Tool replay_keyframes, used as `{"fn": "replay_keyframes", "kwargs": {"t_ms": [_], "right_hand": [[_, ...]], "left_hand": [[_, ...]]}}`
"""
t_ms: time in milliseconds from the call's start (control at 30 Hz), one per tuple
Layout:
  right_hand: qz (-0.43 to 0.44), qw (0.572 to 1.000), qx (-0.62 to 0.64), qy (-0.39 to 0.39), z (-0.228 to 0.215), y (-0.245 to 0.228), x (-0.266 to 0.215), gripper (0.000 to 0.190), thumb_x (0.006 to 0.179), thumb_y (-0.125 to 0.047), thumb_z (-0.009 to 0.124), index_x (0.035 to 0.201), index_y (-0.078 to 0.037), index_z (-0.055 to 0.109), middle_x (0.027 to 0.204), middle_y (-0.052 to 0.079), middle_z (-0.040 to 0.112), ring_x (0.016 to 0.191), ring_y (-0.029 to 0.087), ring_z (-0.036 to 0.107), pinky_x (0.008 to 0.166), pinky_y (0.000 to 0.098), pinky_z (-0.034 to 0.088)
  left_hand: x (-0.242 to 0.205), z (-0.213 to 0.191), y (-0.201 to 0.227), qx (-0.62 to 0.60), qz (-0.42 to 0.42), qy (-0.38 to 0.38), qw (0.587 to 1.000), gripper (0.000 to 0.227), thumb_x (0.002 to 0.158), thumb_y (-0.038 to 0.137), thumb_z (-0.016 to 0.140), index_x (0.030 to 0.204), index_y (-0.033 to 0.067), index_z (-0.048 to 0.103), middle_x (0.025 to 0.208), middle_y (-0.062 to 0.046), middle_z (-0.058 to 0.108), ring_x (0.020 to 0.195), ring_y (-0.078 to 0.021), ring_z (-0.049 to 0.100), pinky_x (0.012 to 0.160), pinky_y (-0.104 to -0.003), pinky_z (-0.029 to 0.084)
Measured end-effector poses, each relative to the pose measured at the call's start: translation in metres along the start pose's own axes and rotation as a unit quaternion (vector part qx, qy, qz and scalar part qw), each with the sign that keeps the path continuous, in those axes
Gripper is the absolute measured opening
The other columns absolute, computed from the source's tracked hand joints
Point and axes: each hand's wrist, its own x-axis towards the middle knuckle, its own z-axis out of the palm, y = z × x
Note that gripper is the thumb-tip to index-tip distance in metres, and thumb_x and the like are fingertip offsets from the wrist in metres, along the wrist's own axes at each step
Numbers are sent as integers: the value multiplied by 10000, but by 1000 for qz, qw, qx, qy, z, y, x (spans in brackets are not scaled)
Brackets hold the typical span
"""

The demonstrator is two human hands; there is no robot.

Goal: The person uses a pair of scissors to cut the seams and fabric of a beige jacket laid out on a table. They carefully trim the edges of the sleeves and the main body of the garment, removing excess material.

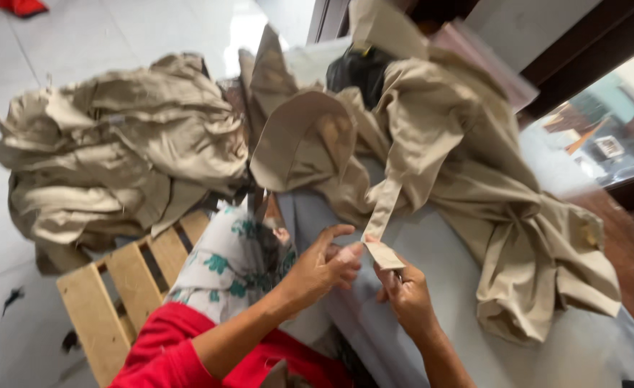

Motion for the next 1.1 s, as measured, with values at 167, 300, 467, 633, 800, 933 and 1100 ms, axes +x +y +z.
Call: {"fn": "replay_keyframes", "kwargs": {"t_ms": [167,300,467,633,800,933,1100], "right_hand": [[-114,991,-72,-5,2,-5,-17,446,952,-71,565,1386,22,600,1429,154,641,1353,235,588,1152,335,431],[-159,970,-182,11,4,-6,-21,553,859,55,514,1400,-23,600,1427,156,639,1377,271,579,1181,371,430],[-62,989,-128,38,12,-12,-25,600,926,4,513,1518,-91,478,1423,121,661,1352,158,595,960,245,474],[-9,991,72,116,18,-3,-29,218,987,-183,565,975,-14,703,753,97,677,448,128,437,429,245,376],[-17,995,89,43,16,13,-36,275,975,-267,594,880,-24,679,489,14,460,424,114,435,415,265,367],[24,996,45,66,10,10,-34,149,934,-125,664,797,-72,638,610,61,659,374,110,449,338,267,381],[55,871,219,436,-77,-29,1,66,951,-198,617,886,-208,610,749,-41,566,492,75,435,395,221,314]], "left_hand": [[-18,1,-5,-38,-27,-61,997,786,821,264,735,1524,130,409,944,-139,765,856,-169,736,702,-291,599],[-28,2,1,-38,-34,-90,995,762,848,376,665,1533,162,410,924,-122,710,779,-161,689,620,-309,617],[-23,-7,-14,-105,59,-80,990,593,877,137,740,1414,81,495,762,-72,705,638,-134,674,605,-260,603],[-26,-7,-7,-13,111,12,994,391,881,119,710,1260,108,613,720,-80,726,626,-135,683,624,-278,632],[-32,-1,-2,46,135,5,990,385,889,115,710,1261,100,612,752,-71,752,636,-131,713,625,-262,653],[-15,-8,-22,167,261,60,949,240,926,167,704,1164,156,673,755,40,679,617,-60,569,612,-234,499],[40,-62,-5,227,442,334,801,428,894,159,694,1304,87,592,1262,-112,588,1204,-268,560,1055,-388,434]]}}
